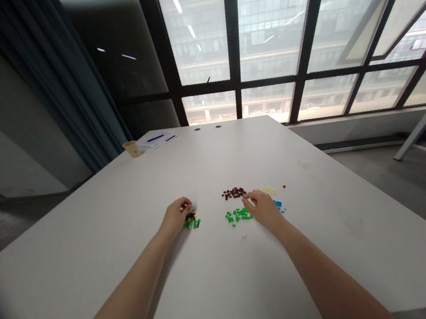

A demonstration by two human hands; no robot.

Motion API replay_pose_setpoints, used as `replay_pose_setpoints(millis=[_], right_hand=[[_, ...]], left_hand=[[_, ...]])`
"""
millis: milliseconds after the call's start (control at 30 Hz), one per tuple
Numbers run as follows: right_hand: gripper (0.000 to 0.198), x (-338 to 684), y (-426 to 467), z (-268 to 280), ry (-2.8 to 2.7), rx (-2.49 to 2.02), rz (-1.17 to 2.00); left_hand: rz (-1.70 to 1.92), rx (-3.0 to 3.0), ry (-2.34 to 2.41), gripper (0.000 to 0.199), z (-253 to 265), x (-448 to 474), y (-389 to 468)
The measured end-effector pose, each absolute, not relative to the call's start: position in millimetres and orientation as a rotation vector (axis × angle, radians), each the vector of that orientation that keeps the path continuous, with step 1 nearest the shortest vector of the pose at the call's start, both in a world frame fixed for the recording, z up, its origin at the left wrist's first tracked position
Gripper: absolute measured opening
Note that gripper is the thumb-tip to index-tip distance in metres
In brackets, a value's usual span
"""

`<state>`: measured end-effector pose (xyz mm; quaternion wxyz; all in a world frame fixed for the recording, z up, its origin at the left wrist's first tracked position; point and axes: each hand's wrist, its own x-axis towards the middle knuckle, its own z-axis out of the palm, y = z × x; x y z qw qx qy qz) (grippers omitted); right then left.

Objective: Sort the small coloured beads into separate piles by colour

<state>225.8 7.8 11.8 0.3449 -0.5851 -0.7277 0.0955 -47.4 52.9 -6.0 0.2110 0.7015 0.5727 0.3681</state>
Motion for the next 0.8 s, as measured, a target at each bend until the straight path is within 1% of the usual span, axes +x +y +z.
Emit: replay_pose_setpoints(millis=[167,367,633,800], right_hand=[[0.024,223.3,5.5,14.0,-1.883,-1.501,0.274],[0.023,220.1,2.5,13.6,-1.9,-1.488,0.3],[0.021,218.5,1.6,14.6,-1.917,-1.458,0.303],[0.017,206.5,-6.8,21.3,-1.967,-1.313,0.297]], left_hand=[[1.084,1.828,1.341,0.008,11.9,-30.8,35.8],[1.205,2.087,1.2,0.013,21.6,-15.1,13.2],[1.152,2.118,1.246,0.013,22.5,-10.5,6.1],[1.115,2.044,1.263,0.015,24.9,-6.6,4.2]])
